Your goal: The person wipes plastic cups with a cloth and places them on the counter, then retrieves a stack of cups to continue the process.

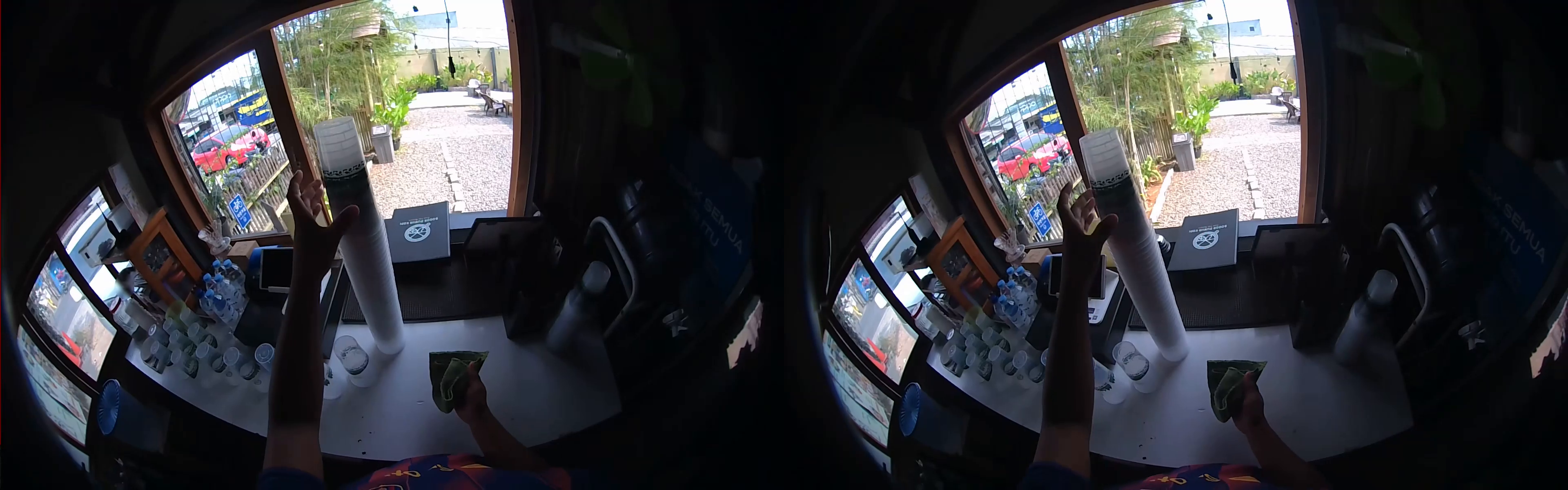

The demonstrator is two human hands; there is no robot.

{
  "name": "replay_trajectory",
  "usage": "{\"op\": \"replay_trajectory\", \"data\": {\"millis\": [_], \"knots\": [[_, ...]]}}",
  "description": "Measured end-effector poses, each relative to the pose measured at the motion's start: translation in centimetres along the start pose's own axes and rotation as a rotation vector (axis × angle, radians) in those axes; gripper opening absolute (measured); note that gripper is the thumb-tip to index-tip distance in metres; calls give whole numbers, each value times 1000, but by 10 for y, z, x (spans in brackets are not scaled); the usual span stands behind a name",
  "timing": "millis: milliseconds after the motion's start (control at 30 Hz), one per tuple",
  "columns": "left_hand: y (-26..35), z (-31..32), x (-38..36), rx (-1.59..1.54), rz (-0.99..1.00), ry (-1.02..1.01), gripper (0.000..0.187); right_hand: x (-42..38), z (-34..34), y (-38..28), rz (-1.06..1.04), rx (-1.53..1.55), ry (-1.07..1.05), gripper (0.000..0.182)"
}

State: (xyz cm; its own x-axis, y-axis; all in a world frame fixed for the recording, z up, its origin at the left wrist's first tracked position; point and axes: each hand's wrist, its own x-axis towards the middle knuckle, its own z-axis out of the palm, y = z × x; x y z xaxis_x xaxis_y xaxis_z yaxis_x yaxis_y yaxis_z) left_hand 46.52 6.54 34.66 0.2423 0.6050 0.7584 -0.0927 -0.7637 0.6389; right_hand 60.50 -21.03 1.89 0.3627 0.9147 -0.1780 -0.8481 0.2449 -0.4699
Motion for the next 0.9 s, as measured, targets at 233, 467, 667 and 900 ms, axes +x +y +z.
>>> {"op": "replay_trajectory", "data": {"millis": [233,467,667,900], "knots": [[10,-3,55,-116,-50,-172,75,-19,-30,-14,-55,-8,32,54],[65,-8,118,-252,118,4,71,-23,-21,-34,-195,19,85,59],[149,5,105,-175,595,490,76,-35,18,-51,-250,-88,-17,67],[78,70,-134,-84,184,-322,101,-63,82,-63,-625,-220,-163,76]]}}
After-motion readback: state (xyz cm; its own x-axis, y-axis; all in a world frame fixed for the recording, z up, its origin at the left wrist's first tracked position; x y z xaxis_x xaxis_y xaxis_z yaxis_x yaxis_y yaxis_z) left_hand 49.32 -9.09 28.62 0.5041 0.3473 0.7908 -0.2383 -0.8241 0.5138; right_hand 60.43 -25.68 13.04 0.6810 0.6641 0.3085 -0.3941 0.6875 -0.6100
